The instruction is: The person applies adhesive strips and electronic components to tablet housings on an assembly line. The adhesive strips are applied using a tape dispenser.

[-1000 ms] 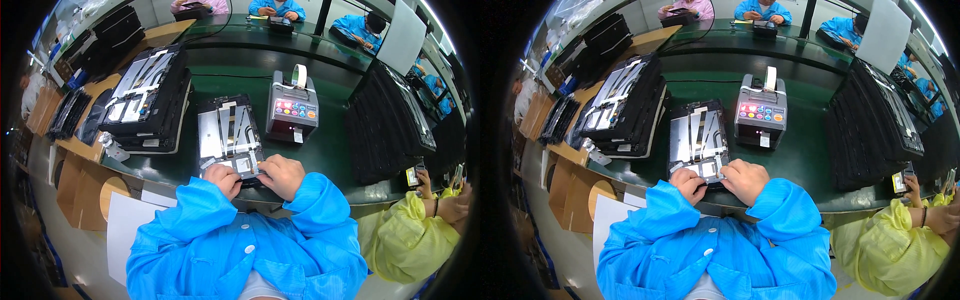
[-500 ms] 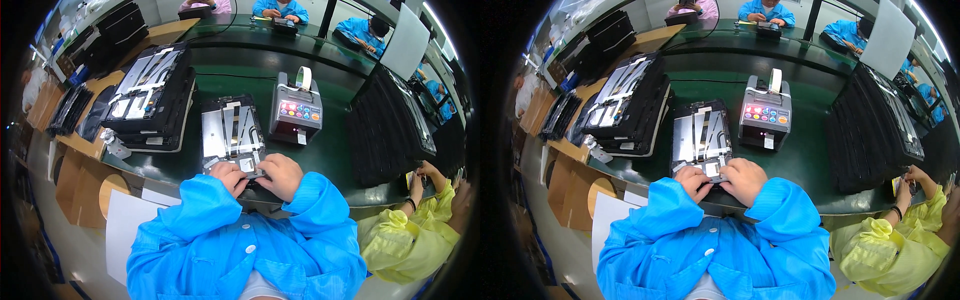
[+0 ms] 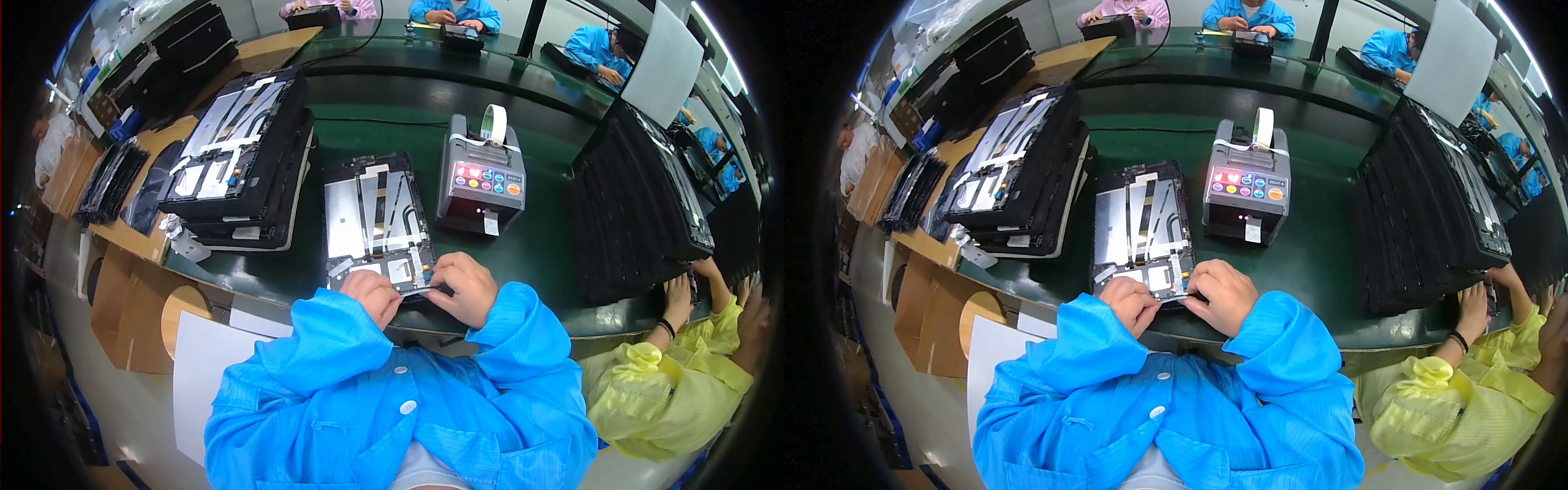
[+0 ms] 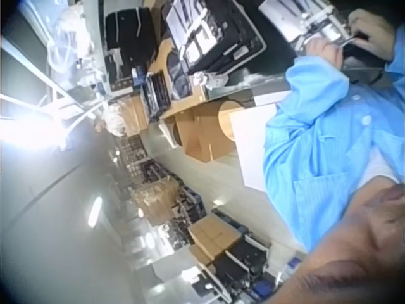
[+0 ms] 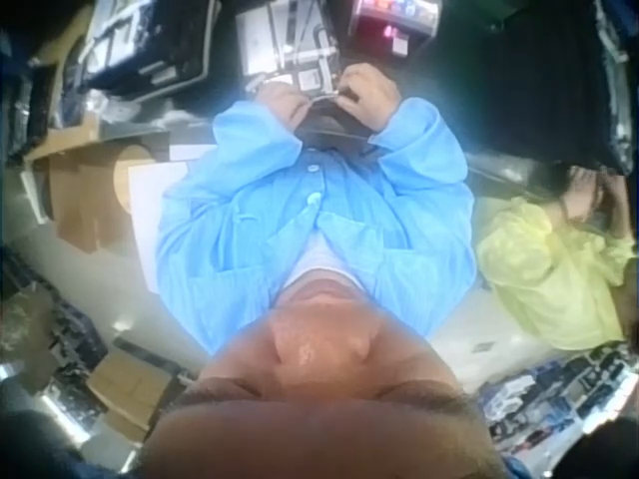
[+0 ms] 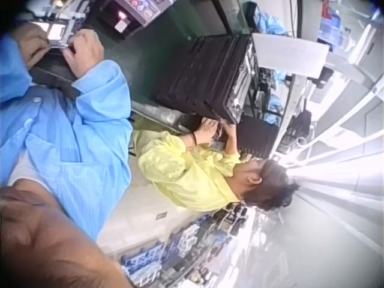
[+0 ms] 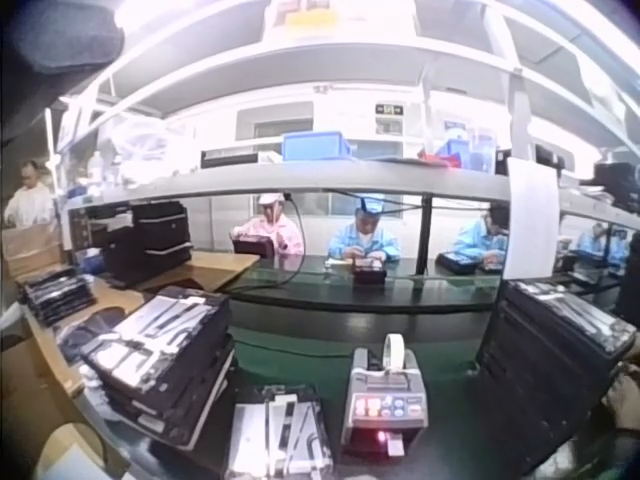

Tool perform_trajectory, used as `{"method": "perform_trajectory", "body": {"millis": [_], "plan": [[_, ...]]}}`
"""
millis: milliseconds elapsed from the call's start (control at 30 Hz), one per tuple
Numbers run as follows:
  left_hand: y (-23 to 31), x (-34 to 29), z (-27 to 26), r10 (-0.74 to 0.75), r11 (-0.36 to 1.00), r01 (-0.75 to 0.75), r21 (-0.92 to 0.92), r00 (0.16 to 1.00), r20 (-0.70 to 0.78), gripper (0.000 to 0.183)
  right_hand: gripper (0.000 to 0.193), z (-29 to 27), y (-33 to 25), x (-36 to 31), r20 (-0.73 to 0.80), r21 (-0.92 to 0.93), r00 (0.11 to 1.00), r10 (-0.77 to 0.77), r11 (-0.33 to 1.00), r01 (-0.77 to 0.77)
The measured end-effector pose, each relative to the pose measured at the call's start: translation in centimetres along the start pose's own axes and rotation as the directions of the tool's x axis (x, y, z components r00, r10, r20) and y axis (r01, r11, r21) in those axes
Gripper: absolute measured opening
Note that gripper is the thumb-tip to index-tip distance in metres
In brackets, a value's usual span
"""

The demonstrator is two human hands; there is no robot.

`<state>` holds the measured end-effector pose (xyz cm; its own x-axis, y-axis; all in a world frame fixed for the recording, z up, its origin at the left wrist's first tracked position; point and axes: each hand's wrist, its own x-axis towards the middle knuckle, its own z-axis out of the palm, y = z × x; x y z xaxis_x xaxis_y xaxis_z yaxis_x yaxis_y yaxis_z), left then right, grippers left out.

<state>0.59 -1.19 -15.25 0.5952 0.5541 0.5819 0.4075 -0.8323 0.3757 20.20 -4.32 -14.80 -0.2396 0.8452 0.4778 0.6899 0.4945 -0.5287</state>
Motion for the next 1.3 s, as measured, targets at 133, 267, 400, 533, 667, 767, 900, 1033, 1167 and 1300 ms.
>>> {"method": "perform_trajectory", "body": {"millis": [133, 267, 400, 533, 667, 767, 900, 1033, 1167, 1300], "plan": [[0.3, 0.1, 0.0, -0.045, 0.999, 0.045, 0.01, 0.999, -0.017, 0.011, 0.019, -0.1, -0.1, 0.1, -0.019, 0.002, 1.0, -0.018, 1.0, 0.018], [0.3, 0.1, 0.0, -0.067, 0.997, 0.068, 0.027, 0.997, -0.034, 0.011, 0.02, 0.0, -0.1, 0.2, -0.015, -0.015, 1.0, -0.023, 1.0, 0.022], [0.3, 0.2, -0.1, -0.086, 0.996, 0.087, 0.03, 0.996, -0.014, 0.011, 0.022, -0.1, -0.5, 0.5, -0.036, -0.055, 0.998, -0.049, 0.997, 0.047], [0.1, 0.1, 0.2, -0.069, 0.997, 0.07, 0.028, 0.997, -0.037, 0.013, 0.024, -0.3, -1.0, 0.8, -0.039, -0.099, 0.994, -0.097, 0.991, 0.093], [-0.4, -0.2, 0.4, -0.096, 0.995, 0.097, 0.006, 0.992, -0.075, 0.015, 0.028, -0.4, -1.4, 1.3, -0.02, -0.137, 0.985, -0.171, 0.976, 0.166], [-0.4, -0.2, -0.2, -0.152, 0.988, 0.152, -0.004, 0.988, -0.005, 0.017, 0.03, -0.3, -1.6, 1.5, 0.002, -0.161, 0.978, -0.209, 0.965, 0.207], [-0.4, -0.3, -0.3, -0.142, 0.99, 0.141, -0.027, 0.99, -0.014, 0.018, 0.03, 0.1, -2.0, 2.0, 0.011, -0.17, 0.968, -0.251, 0.953, 0.249], [-0.4, -0.2, -0.5, -0.115, 0.993, 0.114, -0.035, 0.993, -0.01, 0.021, 0.029, 0.6, -2.6, 2.4, 0.015, -0.19, 0.953, -0.302, 0.935, 0.299], [-0.1, -0.1, -0.6, -0.108, 0.993, 0.105, -0.048, 0.993, -0.052, 0.022, 0.03, -0.9, -2.0, 1.8, 0.046, -0.215, 0.967, -0.252, 0.942, 0.256], [0.0, -0.2, -0.9, -0.082, 0.995, 0.079, -0.059, 0.996, -0.047, 0.023, 0.033, -2.9, -1.0, 0.4, 0.016, -0.309, 0.994, -0.104, 0.945, 0.104]]}}
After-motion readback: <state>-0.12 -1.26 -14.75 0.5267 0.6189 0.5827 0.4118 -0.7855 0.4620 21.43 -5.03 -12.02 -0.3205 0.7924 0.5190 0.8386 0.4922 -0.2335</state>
